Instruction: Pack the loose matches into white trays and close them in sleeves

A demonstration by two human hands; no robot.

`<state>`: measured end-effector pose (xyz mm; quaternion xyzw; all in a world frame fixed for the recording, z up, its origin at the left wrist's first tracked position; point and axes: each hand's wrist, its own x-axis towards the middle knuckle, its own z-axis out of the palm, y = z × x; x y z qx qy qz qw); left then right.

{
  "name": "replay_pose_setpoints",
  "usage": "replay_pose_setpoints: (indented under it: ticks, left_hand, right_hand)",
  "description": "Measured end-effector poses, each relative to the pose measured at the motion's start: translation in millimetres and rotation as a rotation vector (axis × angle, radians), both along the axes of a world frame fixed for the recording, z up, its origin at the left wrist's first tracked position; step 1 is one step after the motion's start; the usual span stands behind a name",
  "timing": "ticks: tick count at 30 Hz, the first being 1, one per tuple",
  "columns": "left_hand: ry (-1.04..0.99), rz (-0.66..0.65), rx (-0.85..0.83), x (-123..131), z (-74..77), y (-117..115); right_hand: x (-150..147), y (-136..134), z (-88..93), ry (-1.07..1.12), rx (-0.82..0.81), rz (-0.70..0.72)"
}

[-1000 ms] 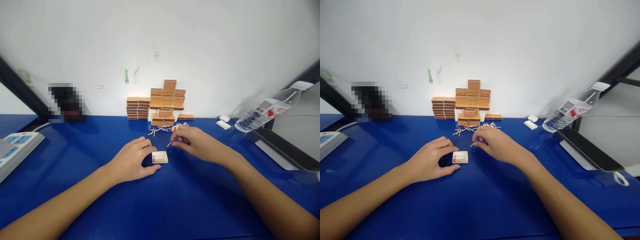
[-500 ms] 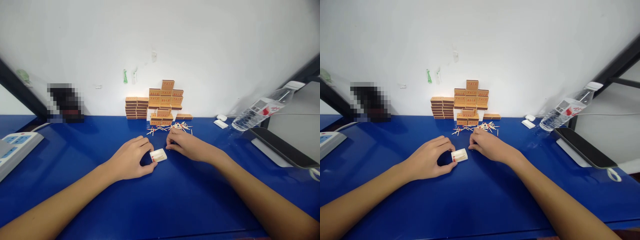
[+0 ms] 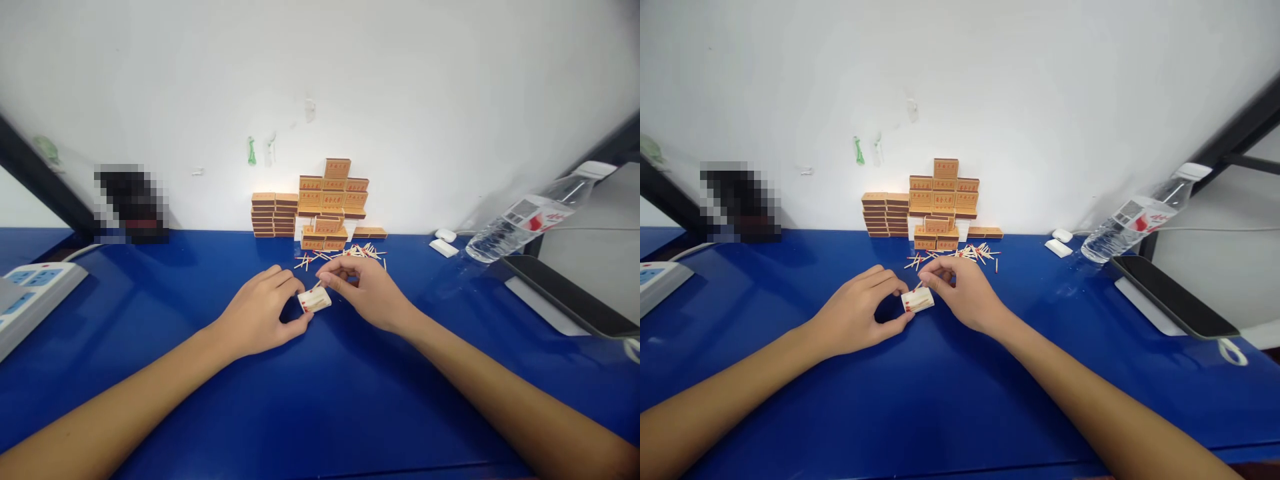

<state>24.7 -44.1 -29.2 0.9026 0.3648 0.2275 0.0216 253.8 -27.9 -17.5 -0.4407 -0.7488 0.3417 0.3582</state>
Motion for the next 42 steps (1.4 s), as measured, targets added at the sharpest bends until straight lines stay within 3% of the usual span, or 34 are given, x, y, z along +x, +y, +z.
replay_pose_setpoints:
  ticks: [3, 6, 10, 13, 19, 22, 27, 29, 34, 42]
  left_hand:
    - [-0.009, 0.029, 0.008, 0.2, 0.6, 0.2]
    - [-0.011, 0.047, 0.004, 0.5, 0.5, -0.1]
    - [-0.012, 0.033, -0.01, 0.7, -1.3, -1.3]
    - [-0.012, 0.015, -0.002, 0.9, -2.2, -1.8]
    - [0.01, 0.038, 0.034, 0.1, -3.1, -1.7]
    - [0.028, 0.038, 0.054, -0.8, -4.3, -1.4]
    - [0.028, 0.027, 0.085, -1.6, -6.8, -0.7]
    - [0.022, 0.021, 0.089, -1.5, -7.8, -0.4]
    - [0.033, 0.012, 0.088, -0.7, -7.7, -1.0]
    - [0.04, 0.012, 0.102, -0.8, -6.6, -1.1]
  right_hand:
    - [-0.3, -1.4, -5.4, -0.045, -0.045, 0.011]
    - [5.3, 0.2, -7.7, -0.169, 0.041, 0.012]
    - [3.7, 18.3, -4.6, -0.265, 0.083, -0.135]
    - [-14.9, 38.4, 1.2, -0.417, 0.037, -0.248]
    - [-52.4, 57.1, 12.3, -0.782, 0.137, -0.331]
    - [-50.3, 61.1, 16.9, -0.794, 0.204, -0.226]
    - [-38.2, 73.6, 19.2, -0.706, 0.254, 0.194]
    - [-36.8, 76.1, 17.2, -0.71, 0.237, 0.282]
    - [-34.2, 71.6, 13.4, -0.735, 0.217, 0.313]
    - [-11.7, 79.8, 12.1, -0.71, 0.358, 0.297]
